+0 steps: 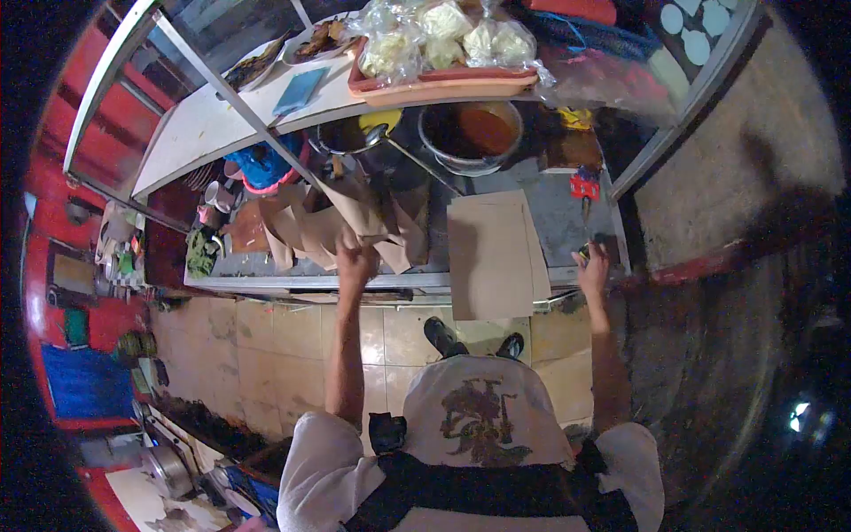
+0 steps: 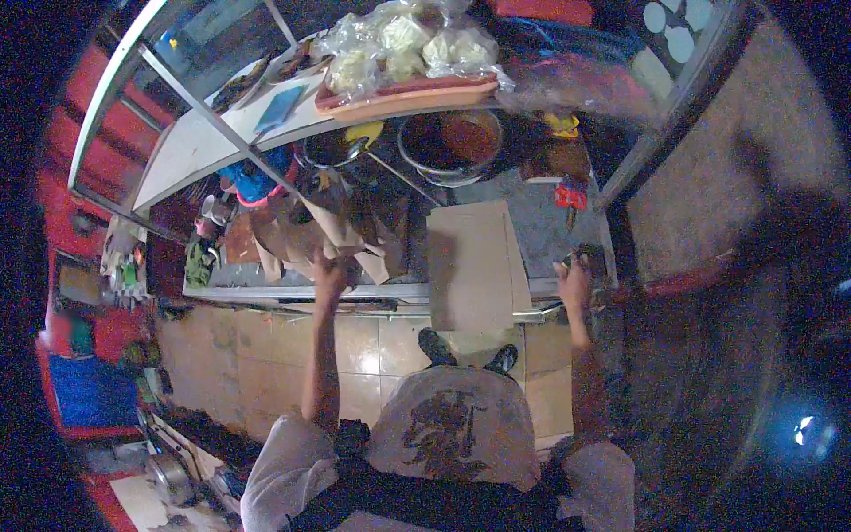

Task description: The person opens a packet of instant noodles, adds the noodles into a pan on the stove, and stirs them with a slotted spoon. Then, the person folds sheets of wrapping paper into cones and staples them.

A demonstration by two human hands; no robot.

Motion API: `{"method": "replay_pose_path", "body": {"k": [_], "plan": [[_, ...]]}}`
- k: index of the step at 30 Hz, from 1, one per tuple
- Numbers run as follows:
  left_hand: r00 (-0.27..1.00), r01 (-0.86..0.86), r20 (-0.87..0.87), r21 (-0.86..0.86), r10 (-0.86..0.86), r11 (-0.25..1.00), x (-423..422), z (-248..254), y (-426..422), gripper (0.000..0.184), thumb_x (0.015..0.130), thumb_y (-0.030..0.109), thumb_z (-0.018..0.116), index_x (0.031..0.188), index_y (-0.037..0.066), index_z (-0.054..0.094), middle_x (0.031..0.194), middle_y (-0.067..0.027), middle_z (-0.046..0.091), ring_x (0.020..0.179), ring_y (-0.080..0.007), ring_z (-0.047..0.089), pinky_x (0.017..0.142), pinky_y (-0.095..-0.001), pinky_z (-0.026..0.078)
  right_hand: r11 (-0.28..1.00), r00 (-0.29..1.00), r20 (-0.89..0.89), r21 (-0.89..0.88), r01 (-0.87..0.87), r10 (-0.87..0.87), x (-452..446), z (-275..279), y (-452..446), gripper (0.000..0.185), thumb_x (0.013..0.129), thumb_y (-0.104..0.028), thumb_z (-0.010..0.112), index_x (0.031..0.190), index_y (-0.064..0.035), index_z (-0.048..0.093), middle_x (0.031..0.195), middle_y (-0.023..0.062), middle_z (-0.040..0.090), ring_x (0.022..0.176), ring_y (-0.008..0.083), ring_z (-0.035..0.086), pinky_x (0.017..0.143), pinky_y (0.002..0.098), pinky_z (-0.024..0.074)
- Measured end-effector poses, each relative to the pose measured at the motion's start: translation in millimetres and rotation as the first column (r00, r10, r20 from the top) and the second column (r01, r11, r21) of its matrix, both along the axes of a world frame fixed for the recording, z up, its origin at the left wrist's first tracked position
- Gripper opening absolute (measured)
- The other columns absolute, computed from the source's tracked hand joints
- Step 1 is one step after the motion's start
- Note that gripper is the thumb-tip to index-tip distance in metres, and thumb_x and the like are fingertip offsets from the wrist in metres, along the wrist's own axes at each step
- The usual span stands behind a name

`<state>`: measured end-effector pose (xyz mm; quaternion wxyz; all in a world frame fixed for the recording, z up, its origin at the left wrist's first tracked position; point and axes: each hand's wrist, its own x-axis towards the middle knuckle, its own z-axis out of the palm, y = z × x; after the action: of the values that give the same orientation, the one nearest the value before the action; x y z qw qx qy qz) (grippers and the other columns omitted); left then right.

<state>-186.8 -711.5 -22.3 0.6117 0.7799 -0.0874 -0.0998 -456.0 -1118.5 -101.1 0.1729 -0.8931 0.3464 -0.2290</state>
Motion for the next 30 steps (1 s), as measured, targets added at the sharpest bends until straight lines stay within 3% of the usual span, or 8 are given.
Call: {"method": "replay_pose_path", "body": {"k": [5, 7, 11, 16, 19, 25, 27, 30], "plan": [[0.962, -0.218, 0.162, -0.019, 0.218, 0.976, -11, -2, 6, 0.058, 0.086, 0.024, 0.056, 0.128, -0.002, 0.025, 0.078, -0.008, 0.056, 0.057, -0.0109, 0.049, 0.048, -0.0226, 0.039, 0.967, 0.996, 0.05, -0.25, -0.056, 0.07, 4, 32, 38, 0.05, 0.075, -0.024, 0.064, 0.118, -0.0036, 0.049, 0.12, 0.0144, 0.047, 0.111, 0.0347, 0.042, 0.093, 0.0424, 0.0332], [0.899, -0.26, 0.334, -0.113, 0.283, 0.959, -36, -10, -1, 0.055, 0.086, 0.025, 0.056, 0.126, -0.001, 0.031, 0.076, -0.0066, 0.056, 0.058, -0.0102, 0.048, 0.049, -0.0224, 0.038, 0.939, 0.931, 0.241, 0.137, -0.314, 0.276, 4, -10, 69, 0.049, 0.075, -0.022, 0.063, 0.118, -0.0031, 0.048, 0.122, 0.0151, 0.045, 0.113, 0.0324, 0.041, 0.096, 0.0452, 0.0296], [0.987, -0.006, -0.158, -0.125, -0.014, 0.992, -106, -16, -27, 0.039, 0.085, 0.025, 0.056, 0.114, 0.0, 0.046, 0.084, -0.0064, 0.054, 0.068, -0.0117, 0.051, 0.057, -0.024, 0.041, 0.737, 0.736, -0.093, -0.023, -0.675, 0.671, 8, 55, 162, 0.048, 0.075, -0.014, 0.057, 0.121, -0.0052, 0.046, 0.127, 0.0133, 0.039, 0.119, 0.0299, 0.035, 0.095, 0.0521, 0.0266], [0.998, 0.059, 0.006, 0.154, -0.06, 0.986, -164, -101, -56, 0.038, 0.082, 0.026, 0.061, 0.105, -0.003, 0.052, 0.081, -0.007, 0.058, 0.065, -0.0104, 0.053, 0.053, -0.0236, 0.042, 0.755, 0.779, -0.249, -0.202, -0.623, 0.576, 17, 3, 169, 0.055, 0.068, -0.019, 0.06, 0.12, -0.0074, 0.046, 0.13, 0.0124, 0.037, 0.124, 0.0268, 0.03, 0.097, 0.0552, 0.0223], [0.964, 0.124, -0.216, -0.139, -0.152, 0.982, -171, -124, -62, 0.04, 0.08, 0.026, 0.062, 0.1, -0.007, 0.053, 0.078, -0.0109, 0.061, 0.066, -0.0124, 0.056, 0.056, -0.0255, 0.045, 0.786, 0.774, -0.264, -0.083, -0.613, 0.576, 18, 10, 167, 0.053, 0.067, -0.022, 0.062, 0.117, -0.0085, 0.048, 0.132, 0.0115, 0.036, 0.125, 0.0268, 0.029, 0.098, 0.0561, 0.0209], [0.94, 0.077, -0.337, 0.057, -0.054, 0.995, -154, -41, -93, 0.037, 0.081, 0.027, 0.063, 0.092, -0.008, 0.057, 0.07, -0.0084, 0.061, 0.061, -0.0109, 0.054, 0.055, -0.0229, 0.044, 0.752, 0.741, -0.165, 0.001, -0.659, 0.65, 12, 28, 160, 0.047, 0.068, -0.032, 0.067, 0.107, -0.0101, 0.054, 0.129, 0.0102, 0.039, 0.124, 0.0276, 0.031, 0.095, 0.0575, 0.024], [0.961, 0.058, -0.256, -0.187, -0.105, 0.981, -148, -39, -95, 0.035, 0.081, 0.025, 0.063, 0.093, -0.007, 0.057, 0.072, -0.0074, 0.061, 0.06, -0.0094, 0.053, 0.054, -0.0215, 0.043, 0.752, 0.748, -0.105, -0.011, -0.659, 0.655, 9, 29, 162, 0.048, 0.068, -0.035, 0.068, 0.107, -0.0107, 0.054, 0.127, 0.01, 0.04, 0.122, 0.0282, 0.032, 0.095, 0.0567, 0.0246], [0.922, 0.007, -0.369, -0.277, -0.113, 0.961, -139, -62, -95, 0.022, 0.081, 0.02, 0.063, 0.086, 0.0, 0.055, 0.068, -0.0035, 0.058, 0.058, -0.0085, 0.052, 0.051, -0.0212, 0.041, 0.914, 0.954, 0.185, 0.291, -0.281, 0.235, 4, 47, 168, 0.044, 0.075, -0.032, 0.066, 0.109, -0.0073, 0.053, 0.117, 0.0118, 0.046, 0.109, 0.0297, 0.043, 0.096, 0.0442, 0.028]]}}
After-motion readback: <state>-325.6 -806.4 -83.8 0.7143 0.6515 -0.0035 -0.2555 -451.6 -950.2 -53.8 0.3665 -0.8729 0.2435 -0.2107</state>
